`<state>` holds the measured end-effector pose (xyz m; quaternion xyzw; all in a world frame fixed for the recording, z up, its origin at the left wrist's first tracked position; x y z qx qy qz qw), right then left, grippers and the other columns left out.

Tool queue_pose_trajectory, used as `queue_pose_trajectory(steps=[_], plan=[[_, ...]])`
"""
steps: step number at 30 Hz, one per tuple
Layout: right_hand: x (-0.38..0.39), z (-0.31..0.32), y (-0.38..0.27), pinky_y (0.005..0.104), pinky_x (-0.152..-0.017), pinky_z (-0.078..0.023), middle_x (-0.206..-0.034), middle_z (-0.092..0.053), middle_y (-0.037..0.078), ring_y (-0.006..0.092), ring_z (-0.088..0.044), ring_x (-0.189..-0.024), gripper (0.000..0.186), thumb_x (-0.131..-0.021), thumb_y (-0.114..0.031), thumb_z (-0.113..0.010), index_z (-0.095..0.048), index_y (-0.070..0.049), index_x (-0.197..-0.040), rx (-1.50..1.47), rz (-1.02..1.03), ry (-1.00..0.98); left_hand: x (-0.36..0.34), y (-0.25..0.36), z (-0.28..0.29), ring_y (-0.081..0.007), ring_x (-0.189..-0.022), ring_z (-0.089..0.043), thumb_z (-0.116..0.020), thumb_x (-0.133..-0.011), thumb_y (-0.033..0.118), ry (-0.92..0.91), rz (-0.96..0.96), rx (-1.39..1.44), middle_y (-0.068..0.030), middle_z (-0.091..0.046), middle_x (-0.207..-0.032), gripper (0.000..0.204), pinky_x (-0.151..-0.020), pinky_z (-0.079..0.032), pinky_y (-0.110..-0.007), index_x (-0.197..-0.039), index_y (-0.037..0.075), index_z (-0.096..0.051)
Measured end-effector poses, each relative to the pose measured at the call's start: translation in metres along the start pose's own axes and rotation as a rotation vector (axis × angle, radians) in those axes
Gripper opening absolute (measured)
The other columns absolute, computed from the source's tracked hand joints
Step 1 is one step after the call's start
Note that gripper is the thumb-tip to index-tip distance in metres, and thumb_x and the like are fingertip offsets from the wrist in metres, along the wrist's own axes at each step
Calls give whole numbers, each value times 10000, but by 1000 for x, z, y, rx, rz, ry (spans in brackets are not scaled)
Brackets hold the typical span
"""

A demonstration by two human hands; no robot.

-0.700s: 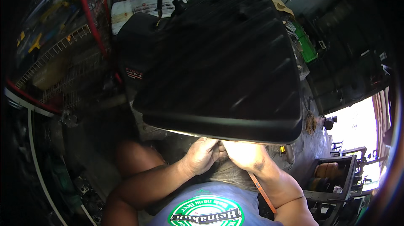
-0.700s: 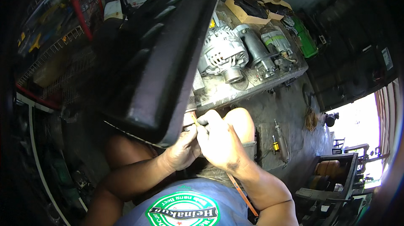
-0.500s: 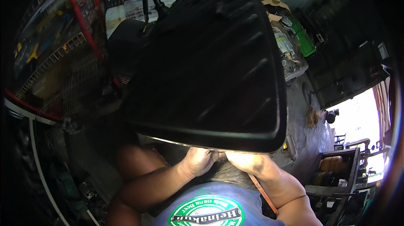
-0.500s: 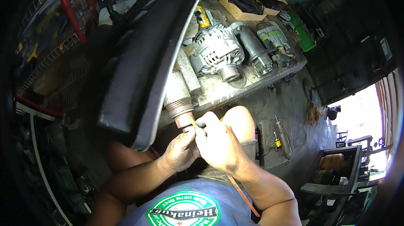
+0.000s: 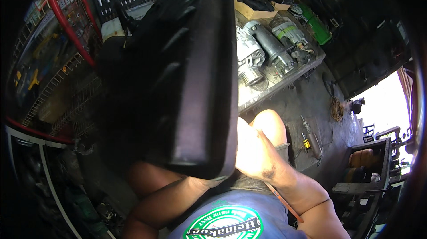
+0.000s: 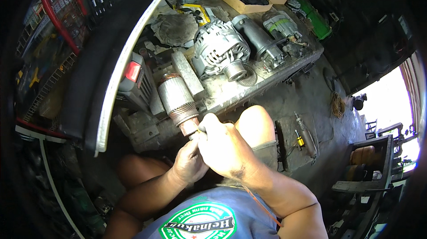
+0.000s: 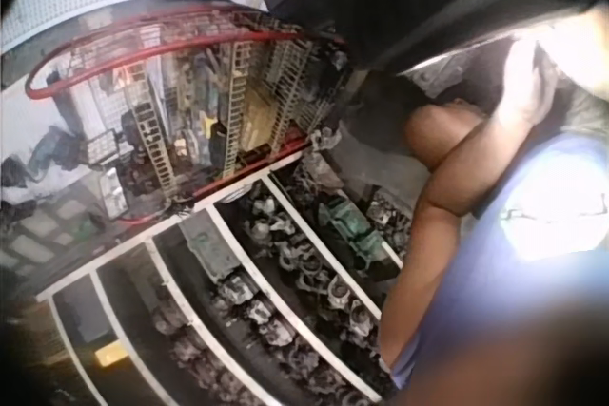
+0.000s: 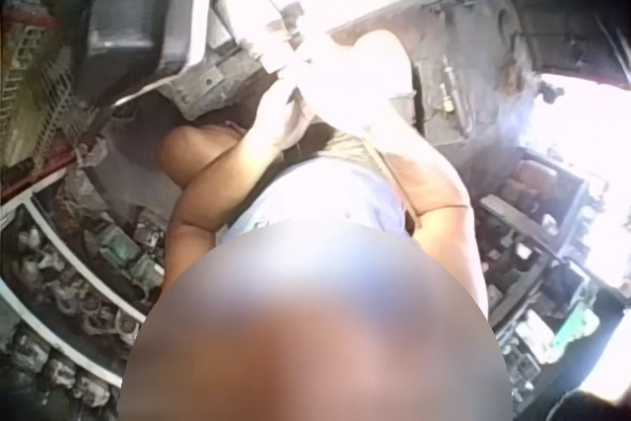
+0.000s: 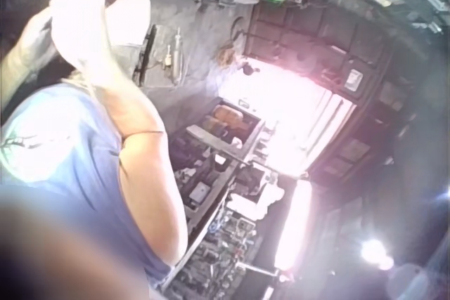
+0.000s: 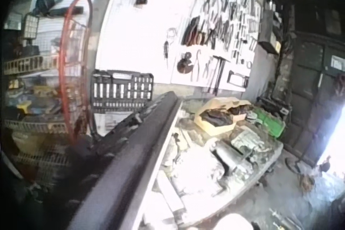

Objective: The person uses a small tool to scrape a cylindrical metal part, then uses a rotary tool to grind or polish the same part. The person also handles a small metal component and a screwdriver.

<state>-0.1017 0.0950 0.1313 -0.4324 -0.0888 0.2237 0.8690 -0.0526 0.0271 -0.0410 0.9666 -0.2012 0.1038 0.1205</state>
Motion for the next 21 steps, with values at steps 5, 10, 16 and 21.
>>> queue_pose_trajectory(steps=[5,10,16,21], plan=[[5,1,1,473,-694,-549,-857,-700,256,423,-729,-788,161,-972,-12,-601,-564,26,-1124,88,-197,-39,7,-2,-19,-230,-1313,-632,-494,-1149,360,-108,-81,40,-91,-695,-1363,394,-1195,-443,-441,-1356,58,-640],[8,-3,-5,469,-689,-562,-852,-702,271,441,-733,-776,122,-982,-28,-611,-559,26,-1079,75,-187,10,11,5,-34,-222,-1320,-630,-501,-1146,350,-158,-69,25,-91,-692,-1383,411,-1197,-438,-432,-1402,53,-623],[10,-1,-11,482,-679,-562,-784,-689,267,448,-741,-773,131,-980,-42,-618,-577,30,-1080,67,-115,73,10,7,-36,-221,-1289,-648,-517,-1136,338,-218,-58,57,-86,-717,-1332,386,-1181,-451,-421,-1370,56,-637],[9,-2,-6,470,-686,-568,-813,-703,268,436,-745,-778,134,-979,-34,-611,-590,35,-1092,121,-176,49,10,8,-34,-227,-1292,-648,-515,-1130,320,-161,-85,-15,-82,-716,-1327,359,-1170,-463,-429,-1342,63,-648]])
Point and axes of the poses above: each hand's wrist, its own x-axis away from the middle knuckle, its own z-axis out of the back of the hand, y = z × x, the point moved 6 cm from there along -x, towards the middle knuckle
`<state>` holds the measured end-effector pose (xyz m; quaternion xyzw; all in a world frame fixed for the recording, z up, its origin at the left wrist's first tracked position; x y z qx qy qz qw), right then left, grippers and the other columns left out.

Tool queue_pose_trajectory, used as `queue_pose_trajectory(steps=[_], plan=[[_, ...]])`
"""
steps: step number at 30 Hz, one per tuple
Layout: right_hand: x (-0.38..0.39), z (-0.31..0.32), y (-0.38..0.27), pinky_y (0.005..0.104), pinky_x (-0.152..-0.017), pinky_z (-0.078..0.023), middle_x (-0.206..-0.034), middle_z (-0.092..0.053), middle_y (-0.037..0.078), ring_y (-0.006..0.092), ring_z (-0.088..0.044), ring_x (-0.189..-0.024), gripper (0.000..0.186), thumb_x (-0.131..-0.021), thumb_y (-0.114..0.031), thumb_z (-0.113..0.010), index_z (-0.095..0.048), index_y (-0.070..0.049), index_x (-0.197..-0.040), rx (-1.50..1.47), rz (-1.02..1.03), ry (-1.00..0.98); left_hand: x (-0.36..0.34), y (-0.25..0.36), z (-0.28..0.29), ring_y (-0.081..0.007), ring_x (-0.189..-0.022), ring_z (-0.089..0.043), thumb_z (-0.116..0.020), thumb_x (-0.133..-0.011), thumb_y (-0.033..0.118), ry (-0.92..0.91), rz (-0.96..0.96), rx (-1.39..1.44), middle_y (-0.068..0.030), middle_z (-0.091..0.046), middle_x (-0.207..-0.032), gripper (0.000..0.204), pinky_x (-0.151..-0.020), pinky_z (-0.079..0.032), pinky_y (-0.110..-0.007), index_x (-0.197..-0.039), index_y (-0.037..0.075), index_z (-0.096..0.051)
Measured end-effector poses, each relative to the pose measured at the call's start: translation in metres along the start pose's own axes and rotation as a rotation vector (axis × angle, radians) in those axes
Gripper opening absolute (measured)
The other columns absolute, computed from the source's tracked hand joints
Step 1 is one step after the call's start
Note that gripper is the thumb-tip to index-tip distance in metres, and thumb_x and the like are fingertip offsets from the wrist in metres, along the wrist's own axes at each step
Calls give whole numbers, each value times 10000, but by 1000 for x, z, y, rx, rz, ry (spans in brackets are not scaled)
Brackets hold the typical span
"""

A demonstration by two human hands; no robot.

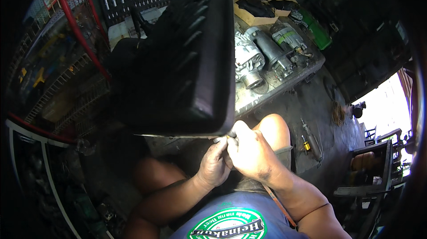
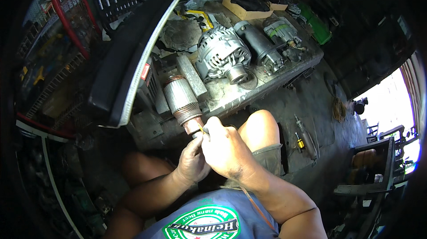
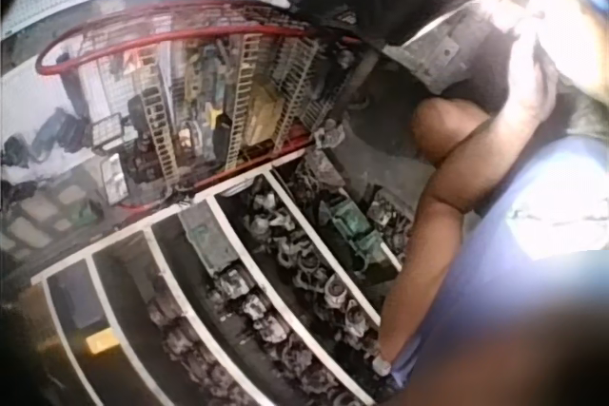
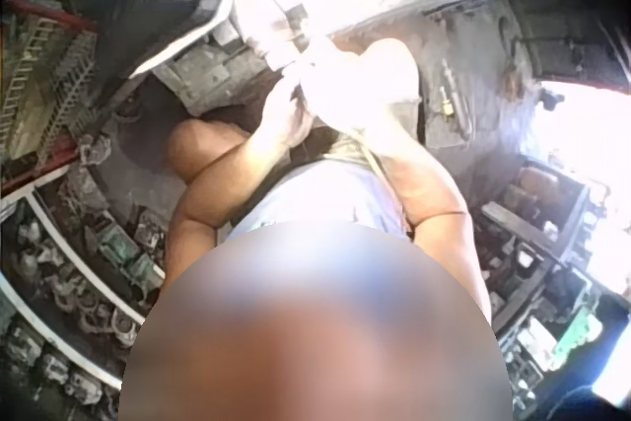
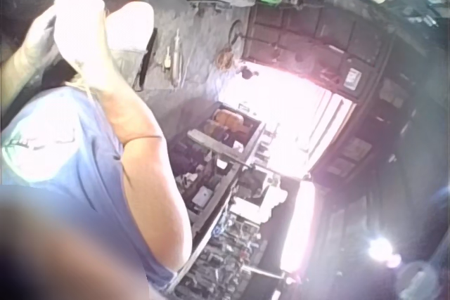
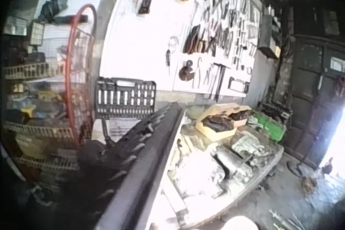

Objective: The person uses a small tool to scrape a cylindrical metal part, then uses a rotary tool to grind or polish the same part. The person also handles a small metal component and a screwdriver.

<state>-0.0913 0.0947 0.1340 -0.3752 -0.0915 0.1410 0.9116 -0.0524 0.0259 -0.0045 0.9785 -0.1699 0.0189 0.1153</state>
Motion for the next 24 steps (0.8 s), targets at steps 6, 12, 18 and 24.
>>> queue_pose_trajectory(steps=[6,12,18,24], plan=[[-1,0,5,416,-685,-585,-812,-738,195,305,-765,-756,194,-984,-23,-606,-609,34,-1169,-41,30,-57,0,-3,-4,-201,-1161,-700,-512,-1151,331,89,-18,83,-87,-731,-1221,370,-1073,-546,-376,-1298,25,-660],[8,-4,23,295,-660,-543,-843,-684,63,104,-674,-764,245,-1060,-122,-626,-607,56,-1226,-475,-197,-216,-3,-3,6,-249,-1128,-725,-565,-1122,390,116,-28,-2,-112,-737,-1242,411,-982,-608,-448,-1328,42,-636],[8,-16,35,245,-611,-461,-857,-644,31,44,-562,-723,246,-1082,-141,-617,-607,60,-1224,-784,-299,-137,3,-1,6,-175,-867,-738,-586,-1125,374,134,-81,-183,-57,-738,-1002,352,-786,-643,-354,-1177,42,-692],[10,-22,39,256,-628,-467,-838,-627,31,58,-551,-729,251,-1081,-147,-608,-618,64,-1217,-728,-278,-86,15,20,2,-129,-843,-698,-668,-1098,291,311,-257,-806,-75,-750,-975,312,-764,-593,-291,-1101,-14,-733]])
Point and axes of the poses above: each hand's wrist, its own x-axis away from the middle knuckle, its own z-axis out of the back of the hand, y = z × x, the point moved 6 cm from there along -x, towards the middle knuckle
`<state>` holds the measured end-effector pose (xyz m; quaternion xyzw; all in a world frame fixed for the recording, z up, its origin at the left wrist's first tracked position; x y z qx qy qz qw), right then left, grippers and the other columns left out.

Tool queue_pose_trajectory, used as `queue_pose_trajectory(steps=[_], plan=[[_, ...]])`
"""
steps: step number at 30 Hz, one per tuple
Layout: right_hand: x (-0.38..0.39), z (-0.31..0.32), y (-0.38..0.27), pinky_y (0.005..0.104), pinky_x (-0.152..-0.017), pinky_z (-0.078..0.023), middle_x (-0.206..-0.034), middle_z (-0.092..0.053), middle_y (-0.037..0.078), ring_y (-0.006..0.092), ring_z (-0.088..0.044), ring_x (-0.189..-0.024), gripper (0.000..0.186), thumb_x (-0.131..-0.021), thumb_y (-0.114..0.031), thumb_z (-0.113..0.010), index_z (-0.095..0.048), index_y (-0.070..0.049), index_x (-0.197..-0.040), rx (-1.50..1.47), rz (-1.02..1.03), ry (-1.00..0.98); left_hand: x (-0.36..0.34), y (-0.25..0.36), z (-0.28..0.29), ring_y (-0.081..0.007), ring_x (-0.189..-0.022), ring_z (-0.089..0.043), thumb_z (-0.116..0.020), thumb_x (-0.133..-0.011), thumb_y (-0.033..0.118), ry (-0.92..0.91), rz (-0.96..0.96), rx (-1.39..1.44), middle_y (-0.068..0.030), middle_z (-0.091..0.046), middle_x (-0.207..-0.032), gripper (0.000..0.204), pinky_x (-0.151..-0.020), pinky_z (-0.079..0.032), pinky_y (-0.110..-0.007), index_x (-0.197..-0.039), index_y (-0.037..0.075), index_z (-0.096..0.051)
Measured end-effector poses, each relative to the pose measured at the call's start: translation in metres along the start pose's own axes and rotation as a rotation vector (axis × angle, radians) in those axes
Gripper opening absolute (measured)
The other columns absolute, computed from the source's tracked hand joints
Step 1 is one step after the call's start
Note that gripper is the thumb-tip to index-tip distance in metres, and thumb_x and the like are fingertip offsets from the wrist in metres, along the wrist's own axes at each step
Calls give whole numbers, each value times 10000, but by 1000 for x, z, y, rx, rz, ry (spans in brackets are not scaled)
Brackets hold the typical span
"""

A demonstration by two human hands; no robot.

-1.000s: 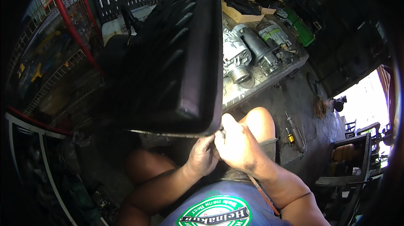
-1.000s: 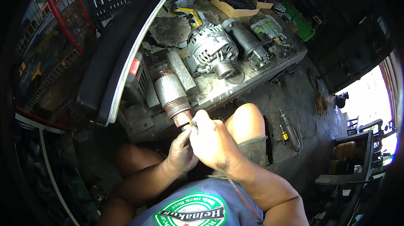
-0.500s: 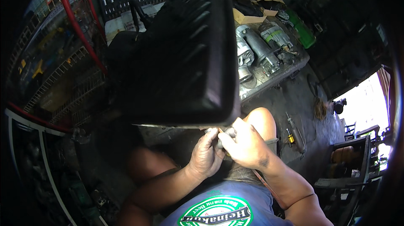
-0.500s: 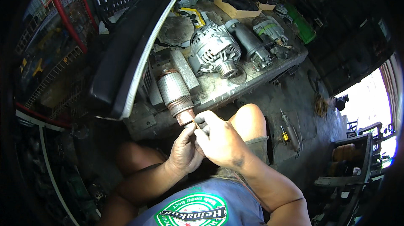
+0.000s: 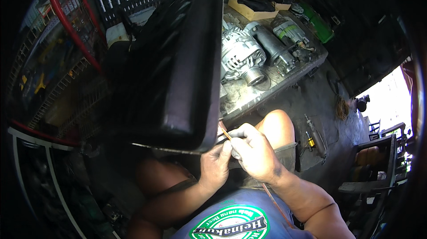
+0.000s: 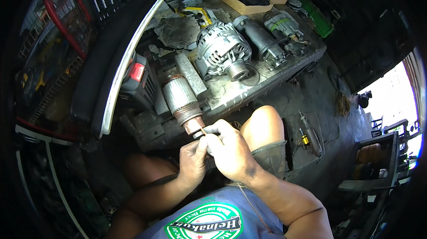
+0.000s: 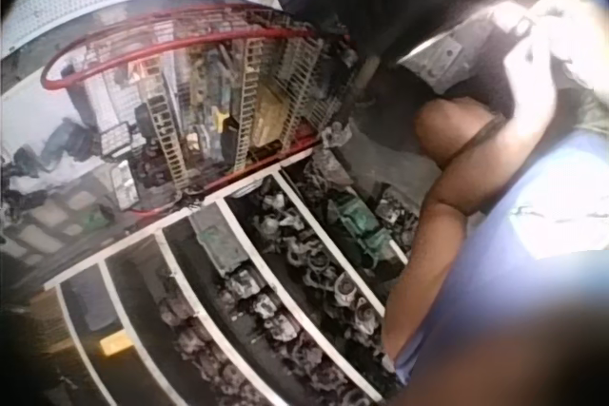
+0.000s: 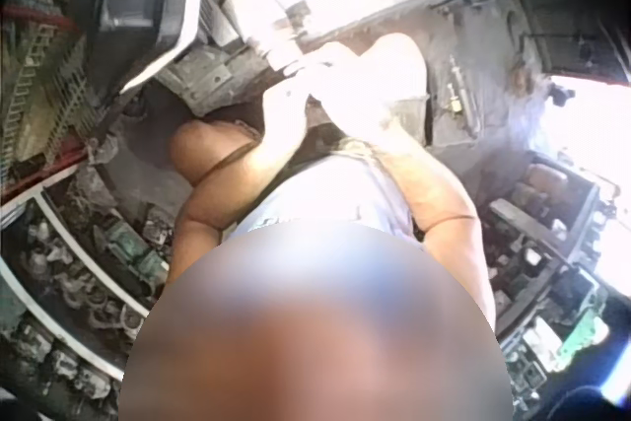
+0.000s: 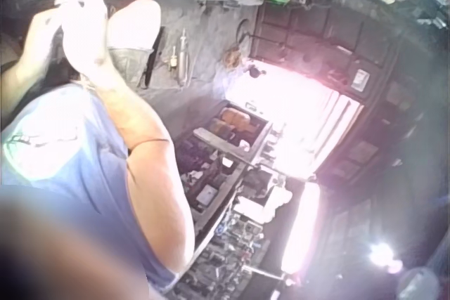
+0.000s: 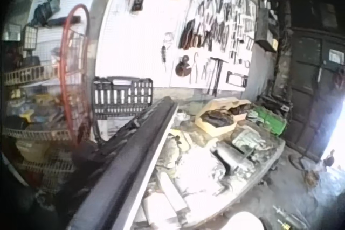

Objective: The person uses a small tool to scrape a cylindrical metal part, then uses a rotary tool to grind or polish the same part. The person also handles a small metal component and a screwdriver.

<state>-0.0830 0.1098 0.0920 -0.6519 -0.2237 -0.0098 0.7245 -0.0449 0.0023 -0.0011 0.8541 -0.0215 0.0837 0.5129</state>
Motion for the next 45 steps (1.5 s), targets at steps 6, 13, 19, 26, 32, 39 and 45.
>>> queue_pose_trajectory(steps=[6,13,19,26,32,39,45], plan=[[-1,4,0,310,-672,-535,-862,-685,88,114,-640,-758,254,-1070,-144,-591,-633,68,-1203,86,15,23,18,39,8,-140,-862,-729,-694,-1005,43,70,-474,-379,-107,-788,-1014,408,-813,-588,-290,-1391,-78,-631],[-3,2,4,331,-672,-546,-863,-682,95,131,-643,-749,258,-1059,-153,-587,-632,72,-1179,56,55,7,25,41,-5,-244,-725,-772,-783,-881,58,-59,-593,-960,-183,-766,-892,892,-679,-607,-356,-1648,-58,-343],[-5,-2,0,308,-653,-526,-873,-672,84,114,-620,-745,263,-1065,-163,-570,-631,68,-1174,76,110,25,25,39,-16,-299,-574,-658,-835,-831,198,-91,-688,-1090,-107,-627,-663,1084,-569,-543,-424,-1640,-156,-205],[-2,-3,-6,249,-620,-479,-838,-617,37,62,-549,-720,226,-1081,-130,-559,-606,79,-1154,92,136,18,27,42,-16,-323,-604,-658,-829,-836,216,-101,-678,-1139,-130,-640,-696,1061,-598,-547,-436,-1625,-166,-233],[-2,-3,-7,245,-605,-469,-836,-616,34,57,-540,-710,235,-1084,-138,-559,-607,79,-1161,123,163,16,28,41,-17,-315,-629,-684,-848,-812,210,-90,-713,-1142,-130,-666,-736,1093,-613,-563,-424,-1630,-160,-226],[-3,-2,-7,253,-582,-462,-841,-621,34,65,-547,-706,222,-1081,-131,-558,-606,76,-1146,117,133,-3,29,44,-18,-319,-665,-717,-884,-750,174,-87,-690,-1105,-150,-711,-812,1166,-632,-577,-419,-1644,-147,-207],[-7,3,1,332,-674,-552,-860,-696,102,141,-652,-746,261,-1051,-160,-601,-640,73,-1164,164,169,24,28,50,-16,-304,-607,-682,-830,-829,162,-56,-762,-1069,-117,-667,-710,979,-605,-560,-416,-1611,-134,-320]])
Point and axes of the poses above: each hand's wrist, its own x-axis away from the middle knuckle, its own z-axis out of the back of the hand, y = z × x, the point moved 6 cm from there along -x, towards the middle knuckle
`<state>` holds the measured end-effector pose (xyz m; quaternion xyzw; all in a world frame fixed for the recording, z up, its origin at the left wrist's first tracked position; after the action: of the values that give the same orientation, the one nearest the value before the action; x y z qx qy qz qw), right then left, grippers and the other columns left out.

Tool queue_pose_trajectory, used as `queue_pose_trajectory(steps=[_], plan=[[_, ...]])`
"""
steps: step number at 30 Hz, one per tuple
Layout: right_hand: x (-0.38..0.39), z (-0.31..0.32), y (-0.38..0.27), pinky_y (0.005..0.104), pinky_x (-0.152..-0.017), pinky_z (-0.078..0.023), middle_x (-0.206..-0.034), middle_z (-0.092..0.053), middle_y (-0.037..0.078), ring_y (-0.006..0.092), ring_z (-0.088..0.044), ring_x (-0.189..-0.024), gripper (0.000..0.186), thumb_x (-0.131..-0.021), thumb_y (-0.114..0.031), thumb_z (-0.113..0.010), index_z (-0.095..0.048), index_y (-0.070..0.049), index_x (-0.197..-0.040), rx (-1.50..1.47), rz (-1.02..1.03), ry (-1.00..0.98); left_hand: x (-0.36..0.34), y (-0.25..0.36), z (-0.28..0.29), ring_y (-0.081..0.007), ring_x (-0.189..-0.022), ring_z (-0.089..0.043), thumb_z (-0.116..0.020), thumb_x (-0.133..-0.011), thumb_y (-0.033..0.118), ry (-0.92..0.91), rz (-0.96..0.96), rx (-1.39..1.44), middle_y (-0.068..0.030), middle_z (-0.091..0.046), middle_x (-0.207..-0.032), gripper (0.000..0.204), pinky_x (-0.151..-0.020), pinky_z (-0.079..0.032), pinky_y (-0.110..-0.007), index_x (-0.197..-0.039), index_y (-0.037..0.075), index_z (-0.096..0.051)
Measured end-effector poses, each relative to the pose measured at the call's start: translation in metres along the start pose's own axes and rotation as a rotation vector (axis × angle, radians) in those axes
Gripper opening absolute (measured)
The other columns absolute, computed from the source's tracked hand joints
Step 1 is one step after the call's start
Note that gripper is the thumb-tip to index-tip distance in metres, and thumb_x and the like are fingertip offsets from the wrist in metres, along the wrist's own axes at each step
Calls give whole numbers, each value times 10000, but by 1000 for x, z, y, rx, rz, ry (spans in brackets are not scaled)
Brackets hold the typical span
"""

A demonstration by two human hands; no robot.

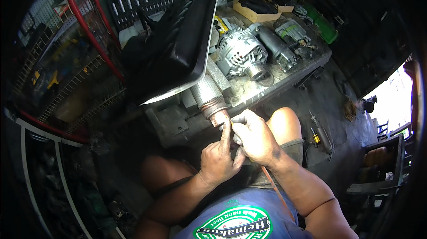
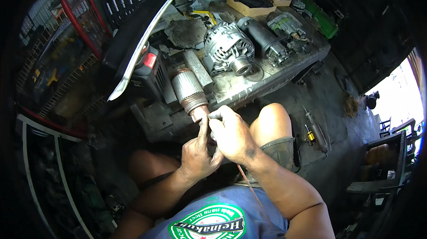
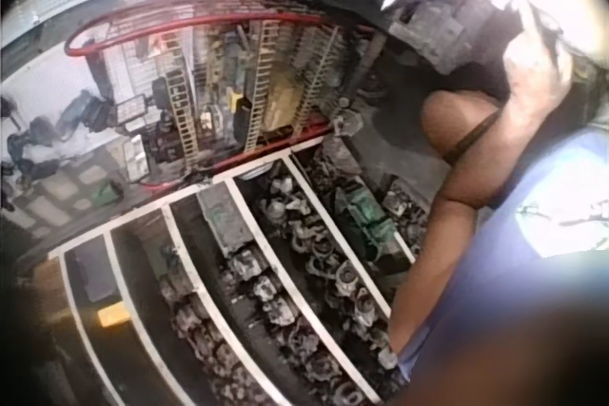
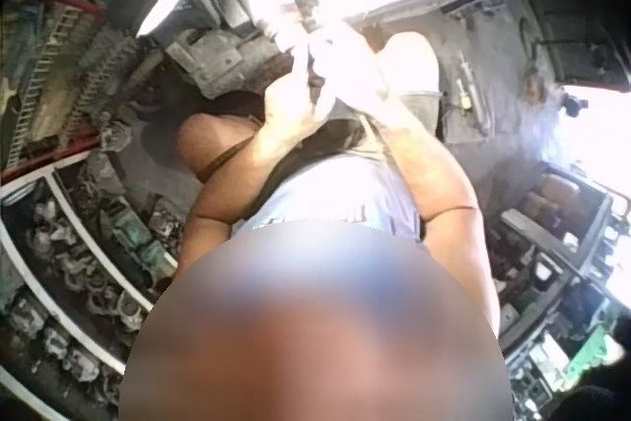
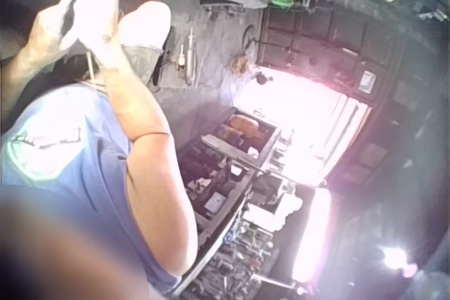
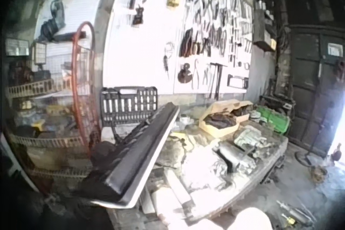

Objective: The person uses a small tool to scrape a cylindrical metal part, then uses a rotary tool to grind or polish the same part. The person also handles a small metal component and a screwdriver.

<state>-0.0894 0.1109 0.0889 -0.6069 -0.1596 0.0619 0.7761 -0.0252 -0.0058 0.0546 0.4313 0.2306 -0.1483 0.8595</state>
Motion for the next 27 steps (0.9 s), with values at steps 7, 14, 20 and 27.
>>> queue_pose_trajectory(steps=[7,14,20,27], plan=[[-6,13,-9,296,-613,-496,-761,-632,20,96,-588,-667,227,-1070,-173,-597,-630,32,-1160,-72,-228,-211,-18,-34,34,-258,-576,-665,-823,-812,86,202,-8,-8,-104,-694,-744,708,-580,-547,-388,-1485,21,-612],[-9,18,0,360,-634,-524,-745,-656,78,160,-645,-657,204,-1088,-154,-554,-615,9,-1194,-53,-160,-248,-26,-54,37,-162,-626,-690,-808,-844,-28,-74,-35,81,-111,-746,-836,791,-600,-544,-298,-1563,-62,-483],[-11,18,-5,298,-620,-500,-751,-608,14,85,-583,-672,142,-1090,-96,-561,-611,7,-1174,-134,-134,-268,-47,-36,49,-231,-634,-709,-854,-776,-10,-356,-197,-168,-112,-742,-872,844,-600,-558,-356,-1546,-29,-512],[17,39,20,265,-618,-481,-800,-626,22,55,-550,-687,138,-1059,-50,-603,-616,16,-1179,-266,-162,-228,-45,-16,49,-266,-697,-694,-889,-762,84,-547,-202,-201,-88,-718,-889,725,-652,-575,-422,-1438,32,-634]])
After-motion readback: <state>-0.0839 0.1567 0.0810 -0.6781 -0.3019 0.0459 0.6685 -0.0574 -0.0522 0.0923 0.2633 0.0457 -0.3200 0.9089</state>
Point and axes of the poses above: each hand's wrist, its own x-axis away from the middle knuckle, its own z-axis out of the back of the hand, y = z × x, the point moved 6 cm from there along -x, towards the middle knuckle
